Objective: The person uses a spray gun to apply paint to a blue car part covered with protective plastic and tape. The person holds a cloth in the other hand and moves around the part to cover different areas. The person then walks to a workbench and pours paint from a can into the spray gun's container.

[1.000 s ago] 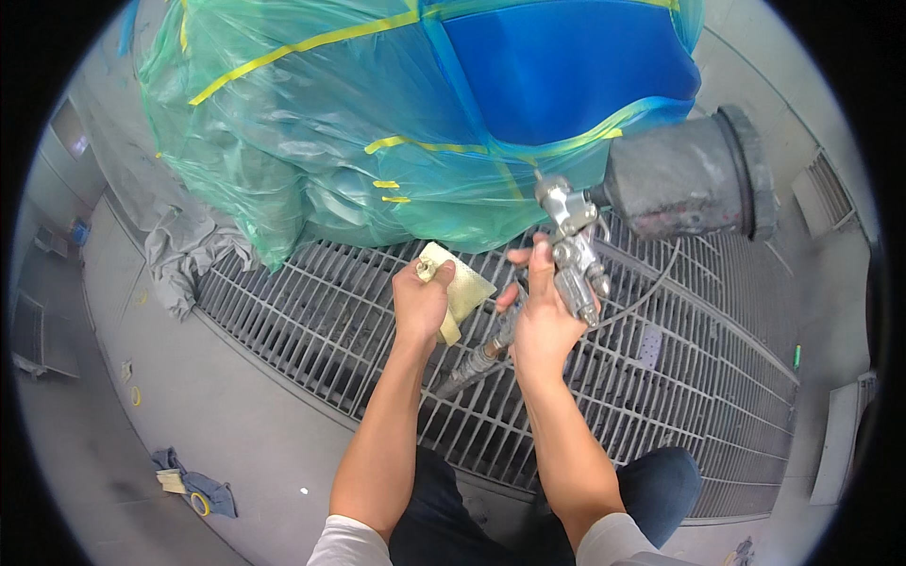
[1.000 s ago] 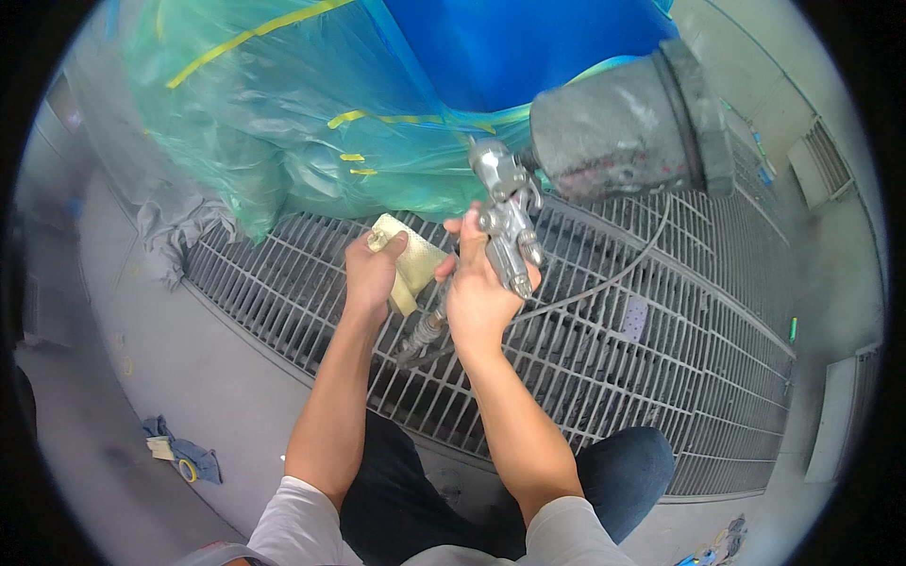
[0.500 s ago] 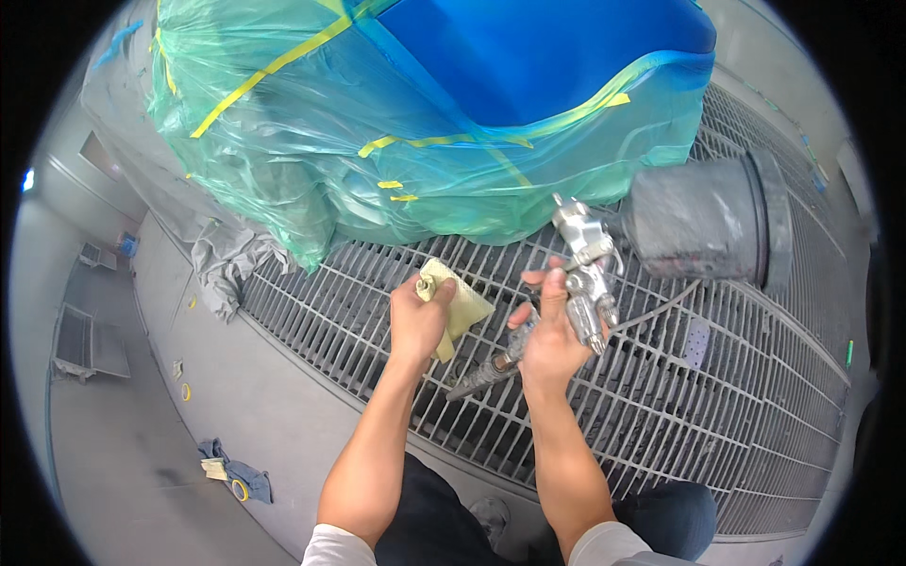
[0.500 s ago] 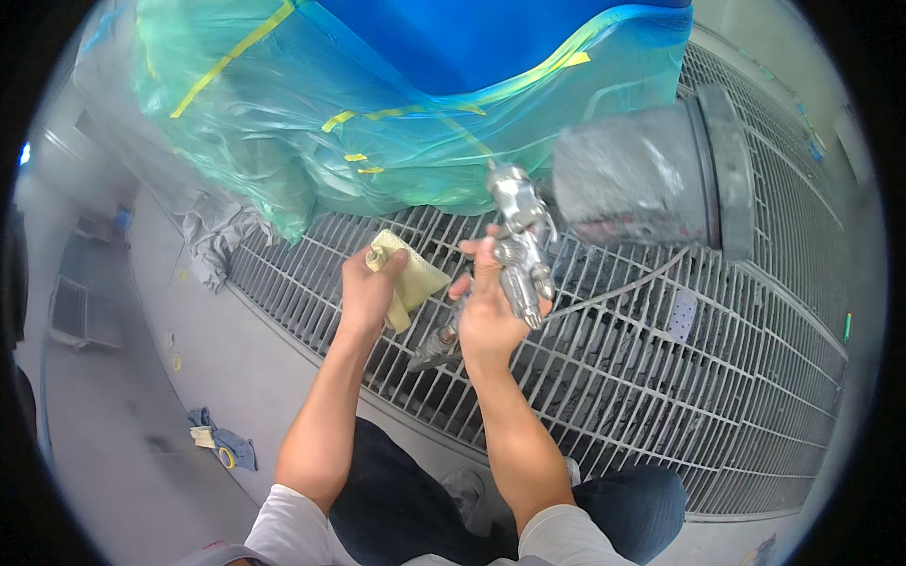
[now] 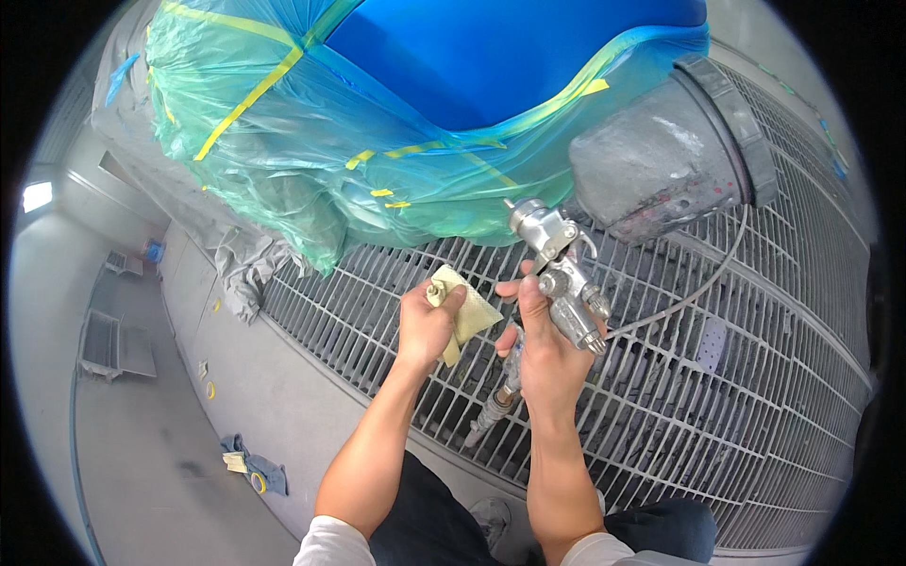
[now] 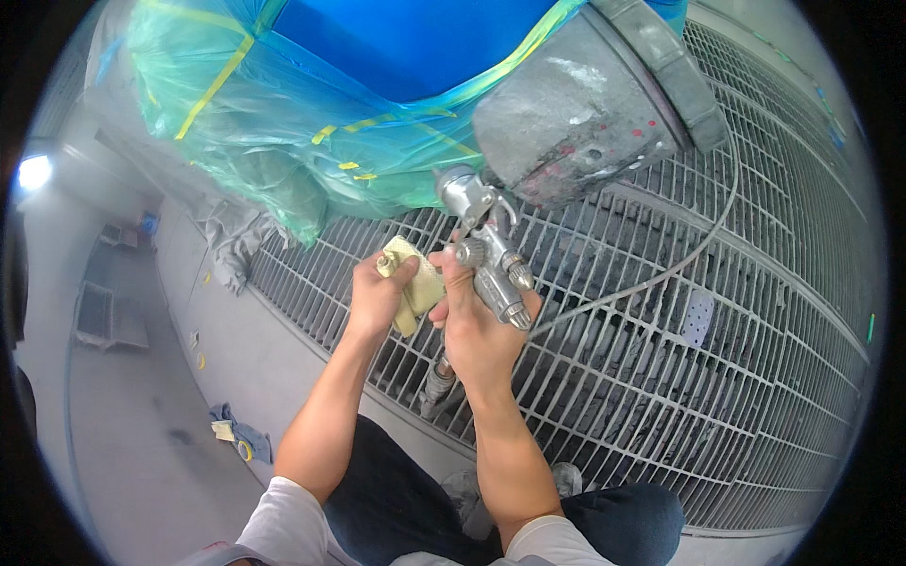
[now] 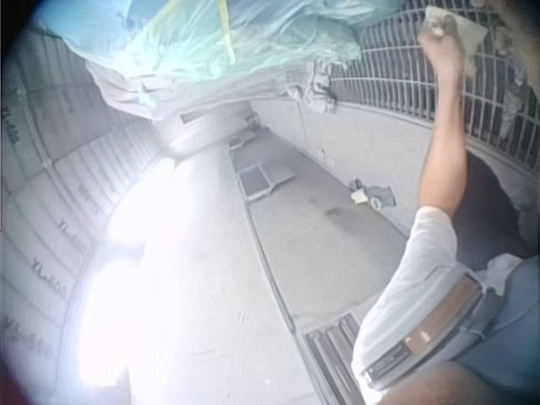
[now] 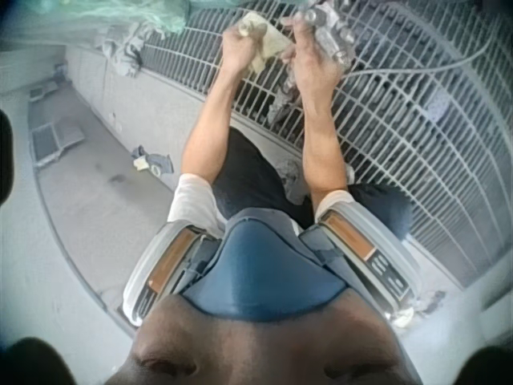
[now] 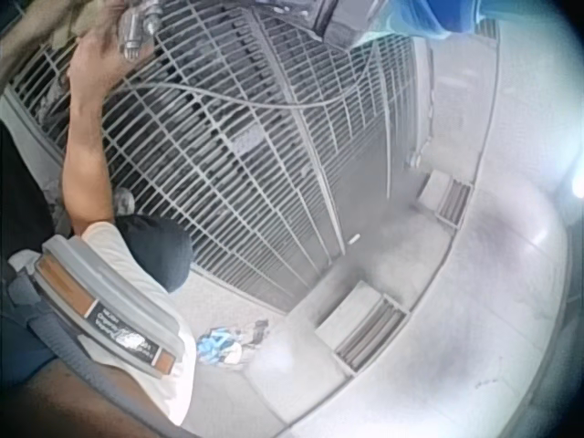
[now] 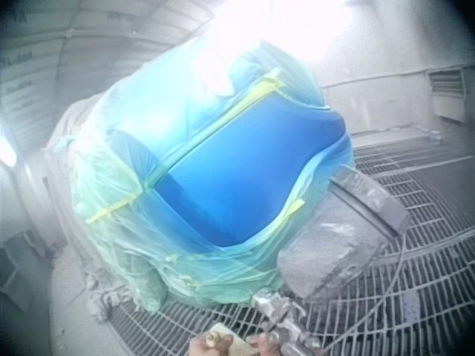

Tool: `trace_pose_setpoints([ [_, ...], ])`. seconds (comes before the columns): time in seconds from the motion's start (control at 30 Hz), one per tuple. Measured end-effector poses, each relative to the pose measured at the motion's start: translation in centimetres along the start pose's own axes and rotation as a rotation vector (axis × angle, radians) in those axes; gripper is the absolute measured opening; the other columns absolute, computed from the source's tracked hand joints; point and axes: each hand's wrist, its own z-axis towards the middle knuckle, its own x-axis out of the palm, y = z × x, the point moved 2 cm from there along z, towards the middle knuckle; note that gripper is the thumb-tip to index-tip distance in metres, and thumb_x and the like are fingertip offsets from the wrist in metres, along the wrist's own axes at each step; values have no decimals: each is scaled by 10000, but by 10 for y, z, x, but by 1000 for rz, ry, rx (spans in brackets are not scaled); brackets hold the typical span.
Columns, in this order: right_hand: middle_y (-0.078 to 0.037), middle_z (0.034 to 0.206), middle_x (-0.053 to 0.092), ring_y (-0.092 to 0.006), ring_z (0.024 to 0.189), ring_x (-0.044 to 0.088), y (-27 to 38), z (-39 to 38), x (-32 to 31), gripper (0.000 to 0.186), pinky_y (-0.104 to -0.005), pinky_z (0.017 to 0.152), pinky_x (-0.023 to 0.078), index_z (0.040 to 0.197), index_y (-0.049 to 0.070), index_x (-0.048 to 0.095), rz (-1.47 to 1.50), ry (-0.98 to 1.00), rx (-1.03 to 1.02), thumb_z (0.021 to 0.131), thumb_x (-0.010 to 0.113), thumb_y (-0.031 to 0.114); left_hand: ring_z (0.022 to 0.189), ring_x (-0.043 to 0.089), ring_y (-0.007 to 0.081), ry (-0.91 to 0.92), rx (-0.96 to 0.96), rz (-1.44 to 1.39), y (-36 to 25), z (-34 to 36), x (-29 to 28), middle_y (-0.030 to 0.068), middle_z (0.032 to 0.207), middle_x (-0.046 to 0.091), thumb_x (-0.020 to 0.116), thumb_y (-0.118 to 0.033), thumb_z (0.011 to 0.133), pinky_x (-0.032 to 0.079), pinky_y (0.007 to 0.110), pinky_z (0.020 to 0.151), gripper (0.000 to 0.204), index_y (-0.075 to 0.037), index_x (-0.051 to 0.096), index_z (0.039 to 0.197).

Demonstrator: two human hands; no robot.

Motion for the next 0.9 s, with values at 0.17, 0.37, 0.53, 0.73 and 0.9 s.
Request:
trace_pose_setpoints([
  [0.17, -151, 922, 747, -115, 595, 649, 13, 10, -14, 254, -231, 438, 486, 1130, -75, 684, 37, 4, 21, 977, 699, 128, 722, 634, 108, 29, 9, -4, 5, 2, 14, 56, 829, 709, 676, -87, 951, 510, 299, 650, 121, 34, 687, 962],
  [0.37, -144, 892, 747, -96, 545, 616, 23, 9, -11, 254, -221, 432, 465, 1138, -69, 681, 9, 20, -34, 977, 700, 125, 723, 639, 118, 48, 11, 39, 9, 3, 24, 59, 822, 713, 682, -86, 939, 517, 309, 655, 118, 31, 696, 940],
  [0.53, -139, 897, 738, -111, 657, 644, 21, 7, -9, 268, -233, 432, 475, 1153, -66, 668, -60, 51, -33, 994, 677, 149, 725, 654, 137, 89, 66, 71, 12, 0, 31, 83, 798, 719, 694, -132, 931, 525, 342, 670, 168, 34, 701, 961],
  [0.73, -147, 932, 731, -136, 684, 677, 32, 17, -8, 225, -235, 426, 482, 1124, -68, 673, -67, 67, -80, 976, 691, 101, 737, 681, 173, 88, 105, 100, 7, 1, 38, 117, 799, 724, 703, -144, 910, 531, 361, 680, 191, 40, 700, 960],
  [0.9, -142, 1099, 691, -169, 865, 705, 45, 22, -2, 251, -248, 428, 522, 1182, -62, 630, -114, 83, -119, 971, 682, 63, 744, 709, 260, 129, 168, 30, 1, 3, 60, 162, 809, 727, 687, -167, 906, 530, 391, 704, 203, 29, 695, 955],
])
